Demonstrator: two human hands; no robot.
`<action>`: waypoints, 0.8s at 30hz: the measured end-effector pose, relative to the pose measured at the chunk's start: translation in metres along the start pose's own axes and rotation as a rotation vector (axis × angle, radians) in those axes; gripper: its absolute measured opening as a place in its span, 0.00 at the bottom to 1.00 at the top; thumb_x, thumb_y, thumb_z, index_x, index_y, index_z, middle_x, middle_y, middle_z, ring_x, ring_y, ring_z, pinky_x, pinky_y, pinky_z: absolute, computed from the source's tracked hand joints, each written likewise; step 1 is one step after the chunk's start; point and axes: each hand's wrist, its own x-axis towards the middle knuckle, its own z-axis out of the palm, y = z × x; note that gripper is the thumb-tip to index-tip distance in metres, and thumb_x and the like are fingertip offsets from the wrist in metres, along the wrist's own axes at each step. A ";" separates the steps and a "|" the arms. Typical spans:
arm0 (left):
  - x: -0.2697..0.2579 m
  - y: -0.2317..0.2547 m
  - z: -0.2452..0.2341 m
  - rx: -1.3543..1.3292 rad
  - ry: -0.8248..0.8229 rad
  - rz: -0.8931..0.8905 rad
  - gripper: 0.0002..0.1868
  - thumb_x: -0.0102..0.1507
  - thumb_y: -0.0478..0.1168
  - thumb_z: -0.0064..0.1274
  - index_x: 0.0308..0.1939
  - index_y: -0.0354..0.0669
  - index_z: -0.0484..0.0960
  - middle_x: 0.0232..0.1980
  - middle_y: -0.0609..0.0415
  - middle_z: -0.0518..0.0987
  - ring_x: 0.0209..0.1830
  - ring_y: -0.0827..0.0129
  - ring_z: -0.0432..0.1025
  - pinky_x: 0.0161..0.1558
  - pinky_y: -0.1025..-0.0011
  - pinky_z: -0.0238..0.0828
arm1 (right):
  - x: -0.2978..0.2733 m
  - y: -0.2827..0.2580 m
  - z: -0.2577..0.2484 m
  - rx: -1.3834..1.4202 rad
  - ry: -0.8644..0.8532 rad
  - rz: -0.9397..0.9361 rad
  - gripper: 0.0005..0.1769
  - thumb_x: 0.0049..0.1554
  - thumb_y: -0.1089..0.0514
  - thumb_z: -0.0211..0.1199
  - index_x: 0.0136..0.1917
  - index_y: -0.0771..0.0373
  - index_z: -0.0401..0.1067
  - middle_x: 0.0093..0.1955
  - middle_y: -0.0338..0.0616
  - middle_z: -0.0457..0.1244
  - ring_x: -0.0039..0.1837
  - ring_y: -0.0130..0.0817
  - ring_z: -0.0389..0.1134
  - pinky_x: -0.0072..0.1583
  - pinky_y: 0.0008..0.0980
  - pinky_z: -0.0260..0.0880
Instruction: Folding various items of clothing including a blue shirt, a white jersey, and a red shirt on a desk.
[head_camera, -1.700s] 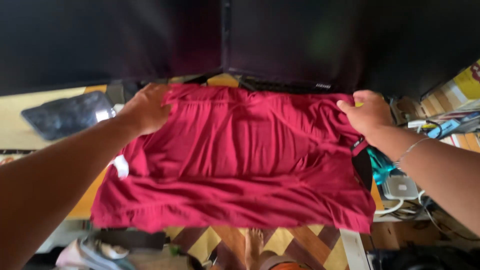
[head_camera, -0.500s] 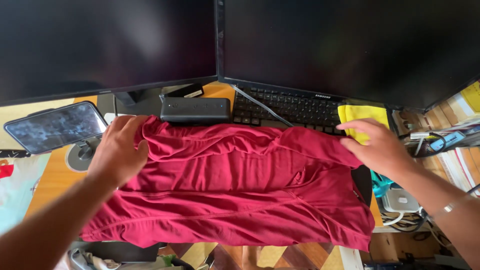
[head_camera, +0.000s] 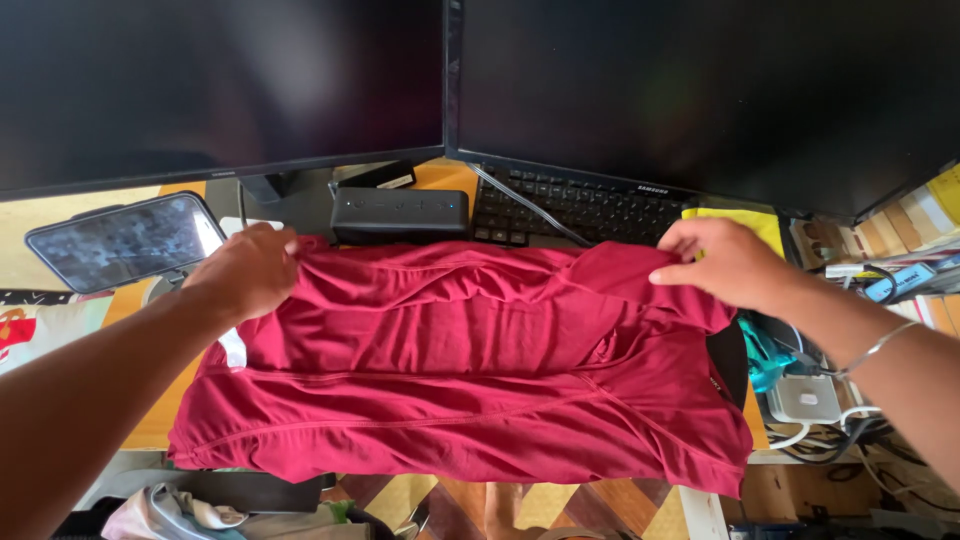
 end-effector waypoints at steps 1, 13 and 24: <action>0.002 -0.006 0.002 0.000 0.000 0.001 0.17 0.70 0.42 0.42 0.62 0.47 0.77 0.63 0.44 0.74 0.56 0.51 0.75 0.56 0.56 0.76 | 0.004 0.013 -0.002 0.000 0.001 0.001 0.20 0.46 0.55 0.77 0.51 0.63 0.79 0.48 0.45 0.72 0.50 0.33 0.72 0.54 0.34 0.73; -0.022 0.004 -0.040 -0.662 0.257 0.051 0.10 0.70 0.35 0.39 0.53 0.34 0.69 0.46 0.37 0.83 0.42 0.60 0.83 0.44 0.61 0.83 | 0.010 0.001 -0.045 -0.114 0.097 0.070 0.22 0.52 0.52 0.79 0.48 0.67 0.70 0.44 0.53 0.65 0.44 0.46 0.67 0.46 0.46 0.70; -0.043 0.034 -0.067 -0.228 -0.050 -0.262 0.16 0.71 0.46 0.48 0.58 0.43 0.80 0.55 0.41 0.82 0.55 0.49 0.78 0.59 0.57 0.73 | 0.015 0.037 -0.041 0.084 0.071 0.418 0.29 0.47 0.60 0.78 0.61 0.62 0.74 0.55 0.52 0.69 0.53 0.42 0.72 0.55 0.42 0.70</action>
